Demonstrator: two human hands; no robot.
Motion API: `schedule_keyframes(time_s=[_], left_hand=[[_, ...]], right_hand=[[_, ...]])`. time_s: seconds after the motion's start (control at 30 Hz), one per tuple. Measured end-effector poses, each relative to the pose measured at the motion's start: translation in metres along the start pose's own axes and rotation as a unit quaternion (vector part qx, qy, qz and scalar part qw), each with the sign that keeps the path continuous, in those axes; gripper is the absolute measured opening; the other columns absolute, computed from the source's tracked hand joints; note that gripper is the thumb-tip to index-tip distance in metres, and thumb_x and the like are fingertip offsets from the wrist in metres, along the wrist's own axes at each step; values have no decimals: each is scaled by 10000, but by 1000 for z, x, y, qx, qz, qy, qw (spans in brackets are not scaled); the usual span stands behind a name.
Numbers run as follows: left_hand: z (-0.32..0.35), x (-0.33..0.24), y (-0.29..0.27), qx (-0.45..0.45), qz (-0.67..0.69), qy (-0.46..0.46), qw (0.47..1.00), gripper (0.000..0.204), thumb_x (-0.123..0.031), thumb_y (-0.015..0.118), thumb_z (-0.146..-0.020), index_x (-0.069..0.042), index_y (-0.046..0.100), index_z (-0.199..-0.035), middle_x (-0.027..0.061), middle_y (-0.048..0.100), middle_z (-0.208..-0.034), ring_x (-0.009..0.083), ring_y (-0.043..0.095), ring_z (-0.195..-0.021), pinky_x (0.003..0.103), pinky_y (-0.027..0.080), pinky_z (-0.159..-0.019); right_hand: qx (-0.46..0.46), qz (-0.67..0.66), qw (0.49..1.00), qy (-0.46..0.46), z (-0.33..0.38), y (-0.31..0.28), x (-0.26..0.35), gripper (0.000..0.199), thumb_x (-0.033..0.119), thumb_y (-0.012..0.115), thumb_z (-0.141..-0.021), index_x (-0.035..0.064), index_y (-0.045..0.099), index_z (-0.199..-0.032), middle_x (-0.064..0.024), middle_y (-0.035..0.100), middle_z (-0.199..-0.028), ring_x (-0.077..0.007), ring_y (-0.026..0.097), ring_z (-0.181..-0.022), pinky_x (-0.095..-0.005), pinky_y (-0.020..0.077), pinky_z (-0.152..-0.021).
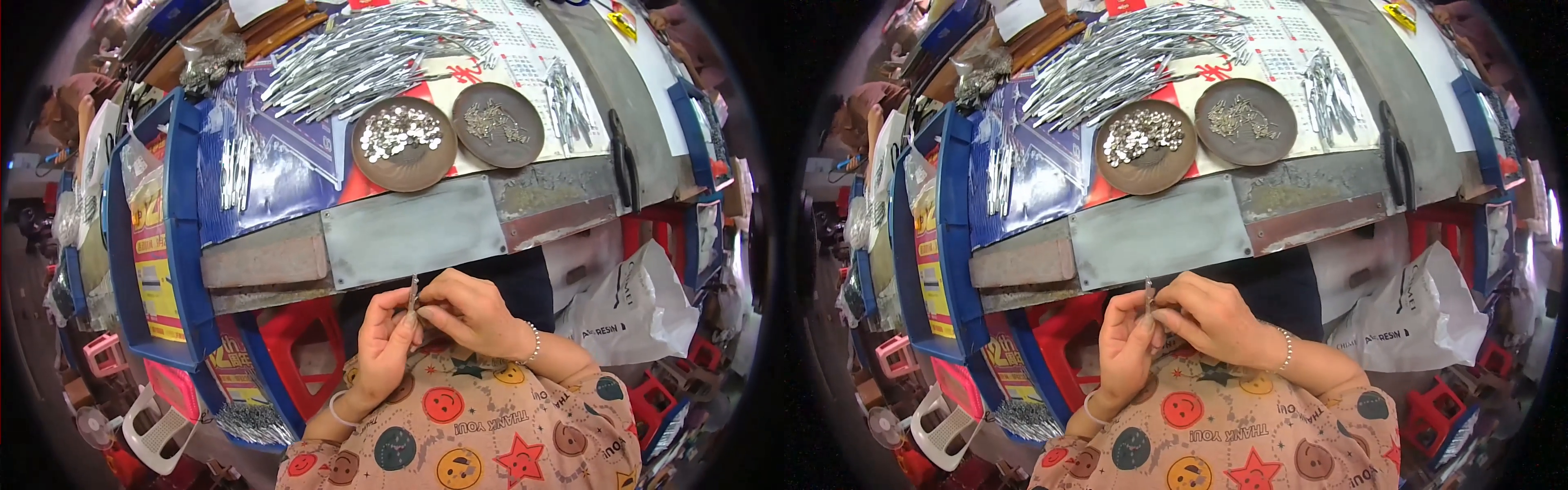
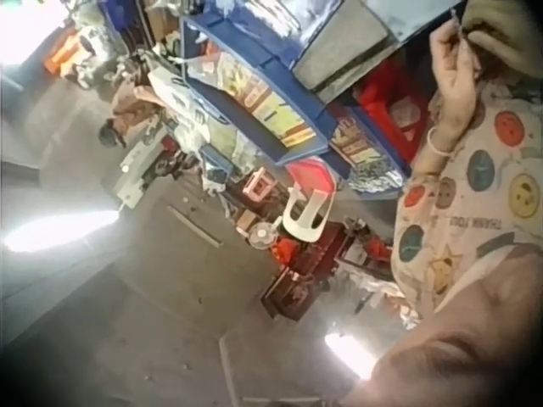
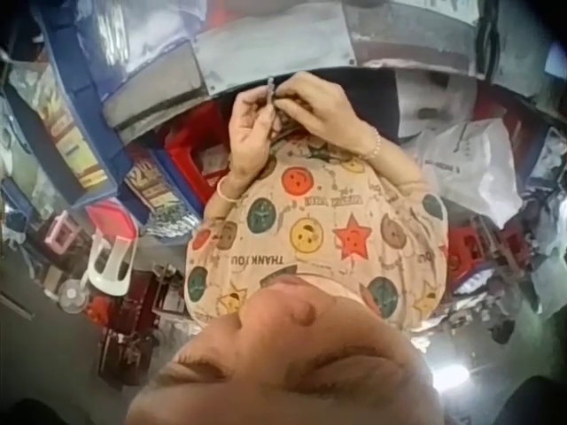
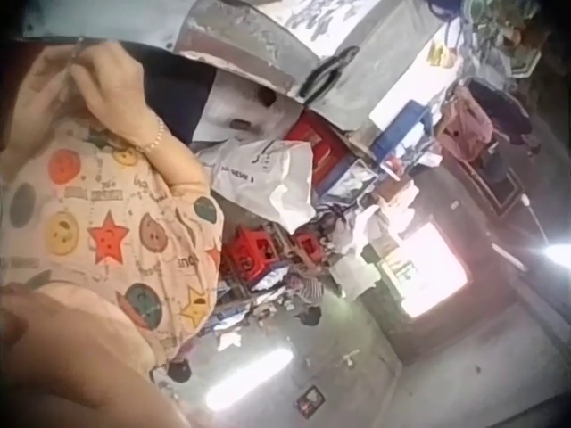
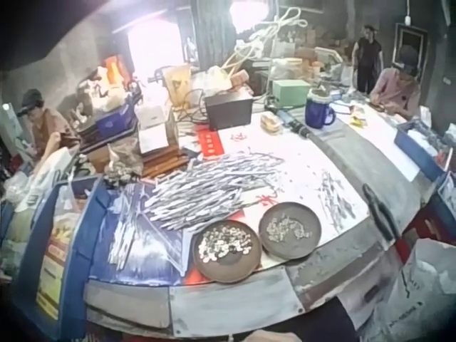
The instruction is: Assembling small metal components on a manufacturing workbench.
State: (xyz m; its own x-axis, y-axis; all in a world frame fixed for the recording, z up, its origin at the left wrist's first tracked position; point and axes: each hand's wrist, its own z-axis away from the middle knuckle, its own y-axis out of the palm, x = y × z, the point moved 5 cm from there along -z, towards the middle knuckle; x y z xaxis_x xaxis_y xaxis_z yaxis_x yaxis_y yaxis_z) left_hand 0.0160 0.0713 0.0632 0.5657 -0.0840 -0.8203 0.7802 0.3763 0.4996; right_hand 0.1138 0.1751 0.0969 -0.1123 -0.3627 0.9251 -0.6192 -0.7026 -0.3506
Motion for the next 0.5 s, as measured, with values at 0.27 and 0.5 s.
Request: schedule_keyframes(time_s=[0.27,0.5], left_hand=[[-5,6,21,9,-49,88,995,297,-15,461,-954,-26,411,-1246,38,460,-1058,62,458,-755,199,410,-650],[-7,-13,37,6,-150,201,968,272,7,483,-937,-38,417,-1196,70,464,-1089,71,465,-756,194,404,-648]], right_hand=[[-115,138,977,-116,1,-3,9,127,76,661,-784,18,551,-812,-91,528,-722,-255,555,-597,-330,465,-525],[-114,31,988,-101,-5,-13,8,148,95,659,-784,32,525,-784,-90,492,-657,-256,534,-530,-327,434,-464]])
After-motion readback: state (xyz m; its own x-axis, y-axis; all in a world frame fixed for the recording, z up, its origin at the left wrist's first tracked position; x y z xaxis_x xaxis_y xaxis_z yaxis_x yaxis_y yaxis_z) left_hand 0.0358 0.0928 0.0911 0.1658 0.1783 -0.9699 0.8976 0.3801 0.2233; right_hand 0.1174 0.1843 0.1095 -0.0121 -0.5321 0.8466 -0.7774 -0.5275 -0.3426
